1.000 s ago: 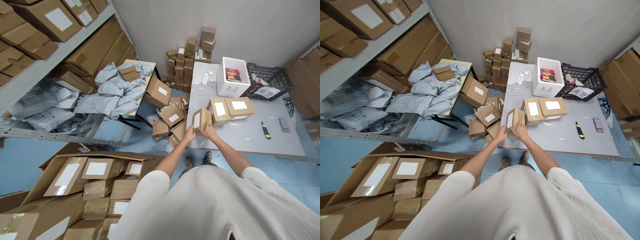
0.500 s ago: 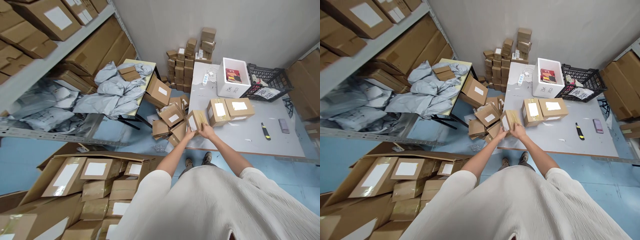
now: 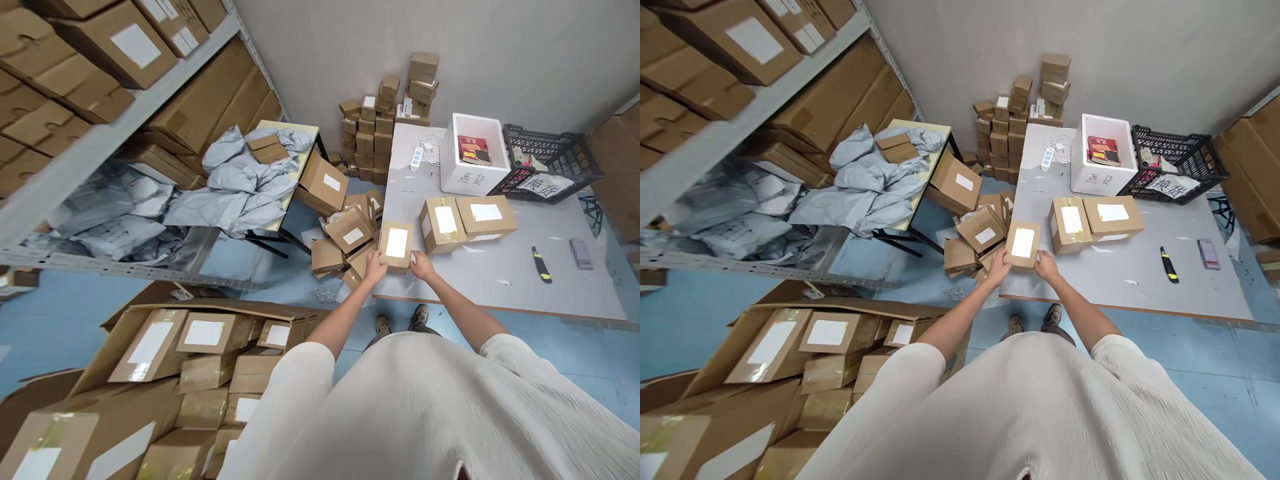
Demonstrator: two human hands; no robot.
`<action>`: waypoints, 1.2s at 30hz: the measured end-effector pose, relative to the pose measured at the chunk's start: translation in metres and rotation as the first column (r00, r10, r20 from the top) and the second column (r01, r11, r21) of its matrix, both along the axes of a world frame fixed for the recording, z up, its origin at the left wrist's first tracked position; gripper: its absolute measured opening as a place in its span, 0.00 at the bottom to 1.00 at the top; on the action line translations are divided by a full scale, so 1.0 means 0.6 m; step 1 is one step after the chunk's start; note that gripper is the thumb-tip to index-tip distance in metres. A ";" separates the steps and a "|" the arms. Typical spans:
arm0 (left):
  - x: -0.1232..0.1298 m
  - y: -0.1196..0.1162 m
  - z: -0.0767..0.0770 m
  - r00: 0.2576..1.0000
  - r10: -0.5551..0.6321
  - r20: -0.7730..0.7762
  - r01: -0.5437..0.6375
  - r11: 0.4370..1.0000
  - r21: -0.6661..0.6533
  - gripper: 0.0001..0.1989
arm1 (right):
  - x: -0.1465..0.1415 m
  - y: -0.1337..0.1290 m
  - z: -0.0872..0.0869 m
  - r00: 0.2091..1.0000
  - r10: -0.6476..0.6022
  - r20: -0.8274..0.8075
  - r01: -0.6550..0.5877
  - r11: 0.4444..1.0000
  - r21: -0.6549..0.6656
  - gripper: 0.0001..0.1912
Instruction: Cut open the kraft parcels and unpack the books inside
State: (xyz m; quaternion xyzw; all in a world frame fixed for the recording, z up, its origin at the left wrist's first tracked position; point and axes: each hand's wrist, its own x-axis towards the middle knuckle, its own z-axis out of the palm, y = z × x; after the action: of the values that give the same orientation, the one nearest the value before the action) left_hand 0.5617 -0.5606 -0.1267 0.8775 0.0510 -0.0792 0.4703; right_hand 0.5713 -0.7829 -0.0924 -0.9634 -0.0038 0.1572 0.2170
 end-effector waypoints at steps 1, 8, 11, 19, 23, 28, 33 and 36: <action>-0.008 0.001 0.005 0.999 -0.045 0.006 0.045 0.997 0.064 0.34 | -0.006 0.002 -0.005 1.000 0.006 0.030 -0.005 1.000 -0.020 0.29; -0.044 0.002 0.031 0.883 -0.469 -0.003 0.435 0.817 0.378 0.35 | -0.015 0.014 -0.018 0.986 0.160 0.039 -0.156 0.984 -0.083 0.27; -0.034 0.000 0.033 0.854 -0.517 -0.057 0.490 0.763 0.421 0.37 | -0.003 0.012 -0.012 0.982 0.187 -0.020 -0.188 0.976 -0.111 0.32; 0.015 -0.023 0.020 0.806 -0.569 -0.162 0.569 0.672 0.475 0.49 | 0.028 -0.019 0.021 0.984 0.179 -0.014 -0.179 0.979 -0.093 0.32; 0.046 -0.047 0.018 0.824 -0.526 -0.209 0.553 0.667 0.500 0.50 | 0.038 -0.068 0.039 0.976 0.164 0.144 -0.158 0.986 -0.053 0.31; 0.079 -0.078 0.024 0.876 -0.448 -0.177 0.469 0.710 0.526 0.46 | 0.063 -0.154 0.062 0.971 0.085 0.223 -0.057 0.990 -0.129 0.31; 0.095 -0.161 0.033 0.874 -0.484 -0.051 0.455 0.777 0.436 0.40 | 0.092 -0.217 0.070 0.992 0.056 0.110 -0.029 0.973 -0.229 0.38; 0.107 -0.226 0.029 0.876 -0.480 -0.056 0.468 0.812 0.348 0.41 | 0.100 -0.235 0.069 0.998 0.064 -0.003 -0.063 0.965 -0.253 0.42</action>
State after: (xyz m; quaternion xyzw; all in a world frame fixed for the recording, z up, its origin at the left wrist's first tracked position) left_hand 0.6261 -0.6961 -0.1094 0.9331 -0.1637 -0.1683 0.2723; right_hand 0.6315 -0.9238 -0.0513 -0.9830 -0.0151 0.1608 0.0871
